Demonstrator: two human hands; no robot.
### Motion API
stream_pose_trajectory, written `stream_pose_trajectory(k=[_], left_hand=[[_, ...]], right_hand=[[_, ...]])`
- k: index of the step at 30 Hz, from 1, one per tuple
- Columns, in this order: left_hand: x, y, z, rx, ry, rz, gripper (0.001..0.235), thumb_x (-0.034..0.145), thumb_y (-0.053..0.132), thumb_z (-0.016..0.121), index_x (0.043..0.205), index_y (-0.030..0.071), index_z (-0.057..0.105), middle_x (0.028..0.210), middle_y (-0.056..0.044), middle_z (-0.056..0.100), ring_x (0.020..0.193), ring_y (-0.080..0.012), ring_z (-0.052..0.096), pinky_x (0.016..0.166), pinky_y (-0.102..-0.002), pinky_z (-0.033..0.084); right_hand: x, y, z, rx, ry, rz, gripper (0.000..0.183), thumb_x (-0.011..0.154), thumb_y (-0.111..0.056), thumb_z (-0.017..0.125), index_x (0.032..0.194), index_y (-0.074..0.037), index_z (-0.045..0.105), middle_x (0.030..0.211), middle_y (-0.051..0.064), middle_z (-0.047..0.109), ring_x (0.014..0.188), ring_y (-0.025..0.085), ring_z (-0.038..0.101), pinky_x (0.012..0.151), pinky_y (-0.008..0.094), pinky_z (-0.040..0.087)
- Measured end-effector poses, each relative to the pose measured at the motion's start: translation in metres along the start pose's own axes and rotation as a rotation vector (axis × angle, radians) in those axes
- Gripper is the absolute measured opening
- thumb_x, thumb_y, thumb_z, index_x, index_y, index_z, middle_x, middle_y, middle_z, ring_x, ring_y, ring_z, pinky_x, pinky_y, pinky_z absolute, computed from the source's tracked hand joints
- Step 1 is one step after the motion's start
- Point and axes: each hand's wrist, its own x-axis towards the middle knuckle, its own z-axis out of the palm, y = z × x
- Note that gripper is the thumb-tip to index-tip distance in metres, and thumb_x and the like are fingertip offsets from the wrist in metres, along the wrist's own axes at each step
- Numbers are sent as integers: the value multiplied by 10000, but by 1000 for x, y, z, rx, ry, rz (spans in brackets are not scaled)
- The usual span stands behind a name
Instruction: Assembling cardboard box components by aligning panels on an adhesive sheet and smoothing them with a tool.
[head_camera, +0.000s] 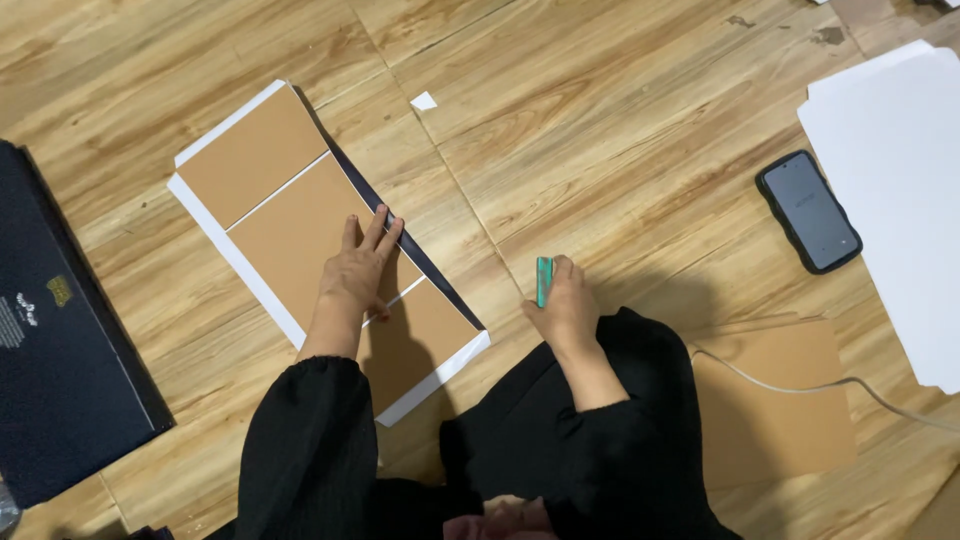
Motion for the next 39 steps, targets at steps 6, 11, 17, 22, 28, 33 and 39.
stream_pose_trajectory(k=[6,11,17,22,28,33,39], left_hand=[[2,-9,-3,-46,14,28,1288,437,325,896,1417,262,64,1494,67,-36,1351,-322,95,974,-459,433],[7,-11,8,-63,37,53,1227,462,295,882,1411,238,106,1489,79,-30,1339,-346,106,933,-468,460],[11,-15,14,-81,64,72,1204,463,331,872,1405,229,130,1487,81,-14,1333,-344,114,901,-490,477],[15,-19,18,-98,82,87,1162,483,308,867,1404,224,162,1487,74,36,1329,-346,135,930,-487,449],[28,-27,28,-113,104,104,1060,533,261,847,1383,260,213,1482,104,74,1329,-335,156,939,-484,441],[27,-31,27,-122,128,103,1077,498,295,863,1368,243,230,1467,101,133,1307,-317,216,929,-454,459],[29,-33,28,-149,142,89,1161,475,323,868,1396,203,173,1453,104,141,1301,-265,214,916,-410,479]], right_hand=[[14,-71,-7,221,19,-411,457,682,-62,670,1118,-121,548,1016,98,572,991,312,566,822,397,459],[58,-105,35,17,90,-723,327,711,-196,678,1028,-203,594,810,-4,512,823,217,561,737,326,479],[9,-80,17,-123,-8,-842,271,734,-170,639,999,-173,579,800,5,490,800,221,552,690,320,472],[-21,-47,19,-182,8,-909,191,737,-211,617,919,-169,577,776,1,472,756,211,529,650,304,456],[-23,-30,8,7,-295,-812,237,760,-341,563,906,-157,598,784,57,519,774,302,555,667,374,479],[46,-83,11,35,-97,-860,236,746,-309,687,920,-182,591,805,20,507,806,252,566,693,348,476],[51,-122,24,-147,-47,-795,235,731,-217,667,946,-213,572,789,-28,472,798,204,565,678,341,484]])
